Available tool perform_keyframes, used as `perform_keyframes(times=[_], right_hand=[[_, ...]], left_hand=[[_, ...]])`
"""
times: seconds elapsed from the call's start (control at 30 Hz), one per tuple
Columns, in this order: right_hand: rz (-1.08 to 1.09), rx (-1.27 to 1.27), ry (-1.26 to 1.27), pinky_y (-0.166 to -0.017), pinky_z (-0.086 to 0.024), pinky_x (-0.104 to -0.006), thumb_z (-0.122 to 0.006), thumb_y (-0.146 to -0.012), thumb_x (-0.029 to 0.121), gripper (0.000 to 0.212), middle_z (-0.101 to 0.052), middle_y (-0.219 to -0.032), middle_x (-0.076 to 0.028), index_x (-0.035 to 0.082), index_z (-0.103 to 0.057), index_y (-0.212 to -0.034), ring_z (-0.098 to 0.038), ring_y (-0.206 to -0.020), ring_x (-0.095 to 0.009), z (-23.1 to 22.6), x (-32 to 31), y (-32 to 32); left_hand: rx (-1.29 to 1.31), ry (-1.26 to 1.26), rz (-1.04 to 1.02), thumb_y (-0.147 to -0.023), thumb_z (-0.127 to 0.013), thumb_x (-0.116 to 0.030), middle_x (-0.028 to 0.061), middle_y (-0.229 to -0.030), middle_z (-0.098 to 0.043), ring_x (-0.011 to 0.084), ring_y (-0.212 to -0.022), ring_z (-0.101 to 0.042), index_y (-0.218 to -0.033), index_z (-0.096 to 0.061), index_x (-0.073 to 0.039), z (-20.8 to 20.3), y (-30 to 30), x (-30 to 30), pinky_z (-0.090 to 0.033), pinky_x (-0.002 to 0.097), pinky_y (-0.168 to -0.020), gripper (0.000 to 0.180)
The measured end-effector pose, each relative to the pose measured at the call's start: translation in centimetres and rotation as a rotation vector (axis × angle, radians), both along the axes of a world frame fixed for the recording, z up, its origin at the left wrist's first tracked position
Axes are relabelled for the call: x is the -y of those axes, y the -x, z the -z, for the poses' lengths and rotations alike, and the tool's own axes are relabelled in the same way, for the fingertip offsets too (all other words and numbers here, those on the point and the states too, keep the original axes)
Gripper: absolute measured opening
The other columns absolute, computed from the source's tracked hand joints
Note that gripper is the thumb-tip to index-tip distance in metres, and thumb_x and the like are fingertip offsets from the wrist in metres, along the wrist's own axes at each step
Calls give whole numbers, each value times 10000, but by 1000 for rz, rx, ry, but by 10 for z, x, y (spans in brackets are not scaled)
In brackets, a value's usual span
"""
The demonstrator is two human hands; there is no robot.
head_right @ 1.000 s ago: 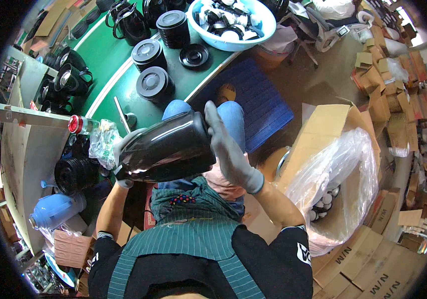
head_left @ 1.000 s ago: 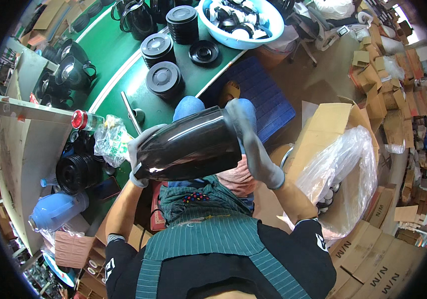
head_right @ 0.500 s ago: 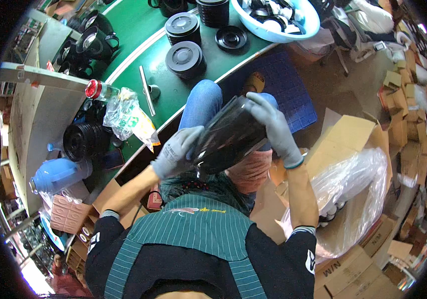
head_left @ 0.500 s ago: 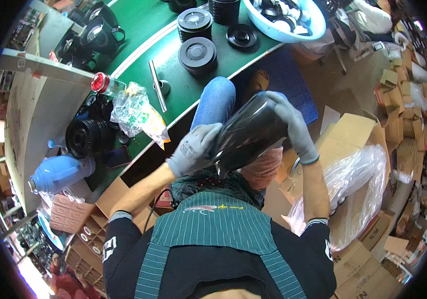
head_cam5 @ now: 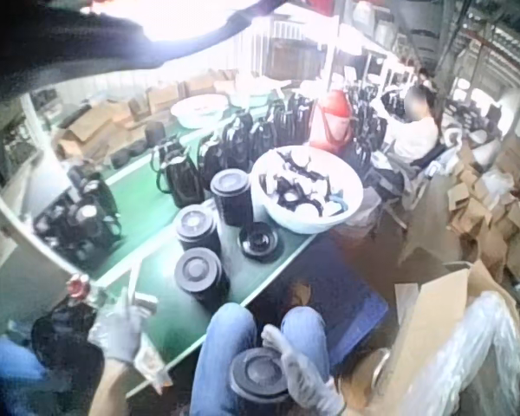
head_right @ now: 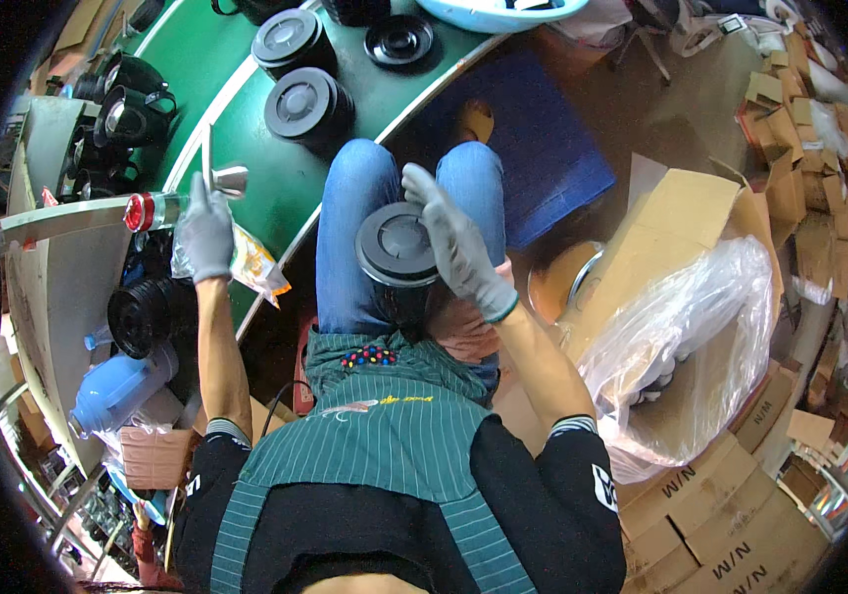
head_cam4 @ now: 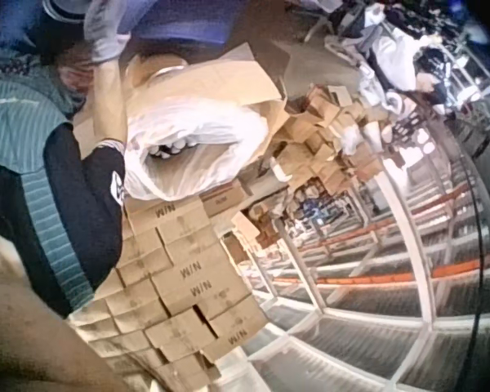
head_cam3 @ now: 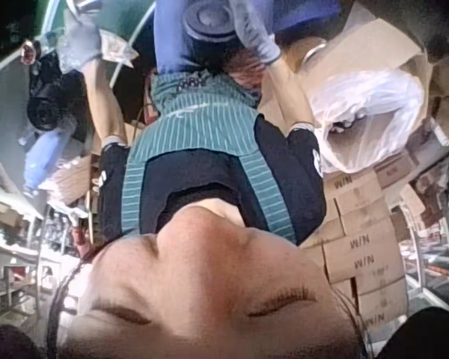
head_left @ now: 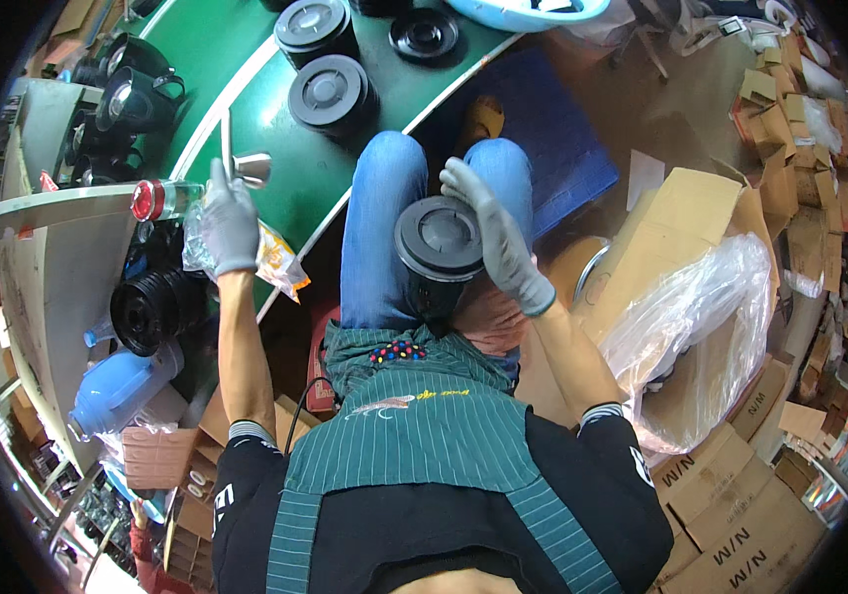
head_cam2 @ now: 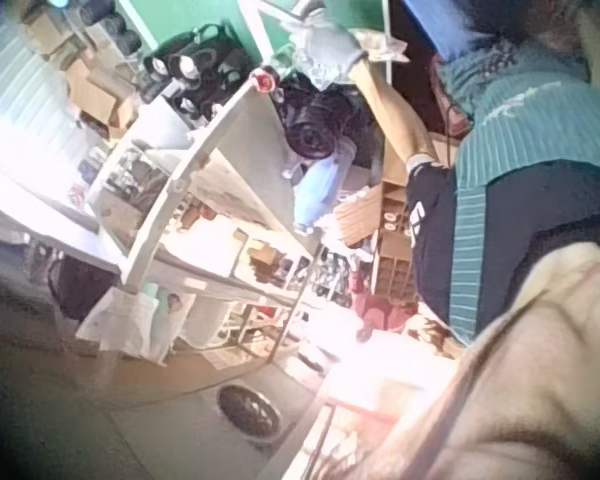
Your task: The person repeatedly picks up black kettles, inserts a metal rod into the base, and places the assembled units on a green workbench. The person also handles lids and other kettle parts, moving them between the bench and a nearby box.
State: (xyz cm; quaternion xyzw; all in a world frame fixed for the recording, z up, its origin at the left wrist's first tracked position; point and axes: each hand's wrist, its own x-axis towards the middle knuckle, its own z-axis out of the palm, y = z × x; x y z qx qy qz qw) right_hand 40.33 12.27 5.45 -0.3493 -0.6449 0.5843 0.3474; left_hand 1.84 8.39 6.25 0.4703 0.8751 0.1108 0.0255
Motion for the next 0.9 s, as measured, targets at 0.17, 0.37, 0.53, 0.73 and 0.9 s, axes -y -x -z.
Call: perform_keyframes(times=[0.17,0.37,0.53,0.73,0.9], right_hand=[[167,-216,425,-1242,-403,-459,-113,-1024,863,1105,-511,-1584,-278,1,-263,-1700,-557,-1436,-349,4,-5,14],[334,-444,745,-1216,-449,-452,-191,-1057,821,1063,-550,-1532,-307,-31,-196,-1692,-592,-1398,-351,-36,-7,23],[272,-492,917,-1086,-572,-409,-468,-1131,514,742,-700,-1346,-256,-64,-416,-1592,-722,-1199,-287,-22,-29,11],[-53,-548,858,-940,-644,-392,-539,-1127,283,458,-775,-1137,-162,3,-598,-1485,-776,-1024,-269,16,-54,22],[-284,-539,821,-903,-629,-351,-523,-1122,310,453,-781,-1076,-111,-11,-627,-1425,-765,-984,-219,38,-49,41]], left_hand=[[709,-220,410,-1025,-644,-9,140,-1295,-767,164,-1174,-716,-1515,-612,-21,-79,-53,1,-578,336,-955,491],[524,86,1065,-975,-713,-97,194,-1126,-743,398,-952,-753,-1515,-611,-137,-107,-129,-31,-603,477,-848,551],[346,92,1082,-1020,-668,-266,196,-995,-701,379,-844,-737,-1549,-551,-128,-107,-146,-20,-592,478,-729,559],[193,92,865,-1030,-674,-429,159,-940,-667,295,-803,-717,-1502,-506,51,-123,-202,21,-558,419,-651,694],[107,144,695,-960,-753,-378,279,-1413,-556,442,-1322,-554,-1629,-371,17,-126,-236,48,-429,567,-1100,866]])
